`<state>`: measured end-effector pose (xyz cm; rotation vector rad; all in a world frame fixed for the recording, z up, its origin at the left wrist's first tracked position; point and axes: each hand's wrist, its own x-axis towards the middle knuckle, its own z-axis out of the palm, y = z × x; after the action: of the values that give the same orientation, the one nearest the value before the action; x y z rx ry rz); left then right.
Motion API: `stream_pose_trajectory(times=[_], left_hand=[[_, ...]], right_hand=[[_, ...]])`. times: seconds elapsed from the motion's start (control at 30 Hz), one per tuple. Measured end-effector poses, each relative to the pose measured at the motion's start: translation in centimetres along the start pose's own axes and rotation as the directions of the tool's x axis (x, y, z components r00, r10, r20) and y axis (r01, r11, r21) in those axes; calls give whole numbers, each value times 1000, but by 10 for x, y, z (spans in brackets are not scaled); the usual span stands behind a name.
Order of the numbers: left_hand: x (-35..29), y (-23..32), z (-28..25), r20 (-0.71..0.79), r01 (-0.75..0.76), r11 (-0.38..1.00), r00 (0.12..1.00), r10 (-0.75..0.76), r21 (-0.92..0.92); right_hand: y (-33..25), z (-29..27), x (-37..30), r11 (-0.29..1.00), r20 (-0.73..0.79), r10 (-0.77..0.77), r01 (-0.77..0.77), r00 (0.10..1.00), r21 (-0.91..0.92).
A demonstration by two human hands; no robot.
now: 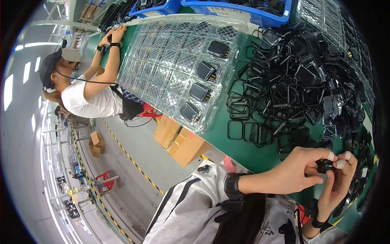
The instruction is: The person picks up a watch face and a watch frame by hand, presses the watch face into the watch frame, and places the assembled watch onto the table. After repeating this, the person picks up a tray and places it on the table.
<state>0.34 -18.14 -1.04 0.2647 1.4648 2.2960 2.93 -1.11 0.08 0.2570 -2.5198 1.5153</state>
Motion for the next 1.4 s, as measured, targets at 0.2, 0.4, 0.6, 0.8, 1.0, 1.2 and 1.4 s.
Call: stream_pose_trajectory(times=[0.2,0.4,0.6,0.8,1.0,1.2,1.4], left_hand=[[-3,-7,-3,-76,-18,1000,997,20,21],[-11,3,-2,-184,-108,967,971,152,230],[0,-2,-16,7,-293,905,952,306,309],[-6,-1,-15,40,-355,855,929,367,378],[-4,2,-4,-38,-316,886,937,349,340],[-12,5,-1,-85,-334,748,884,459,573],[-12,5,3,102,-424,425,794,599,800]], right_hand=[[-16,9,-7,985,-82,115,-103,990,137],[-13,10,9,988,7,-74,72,997,135],[-4,18,4,964,-96,-89,110,991,242],[-5,21,-8,953,-107,-103,129,989,274],[-3,30,-11,853,-113,88,-16,990,522],[-8,18,-5,969,-80,-50,68,996,236],[-21,20,-4,984,-63,-171,166,983,-68]])
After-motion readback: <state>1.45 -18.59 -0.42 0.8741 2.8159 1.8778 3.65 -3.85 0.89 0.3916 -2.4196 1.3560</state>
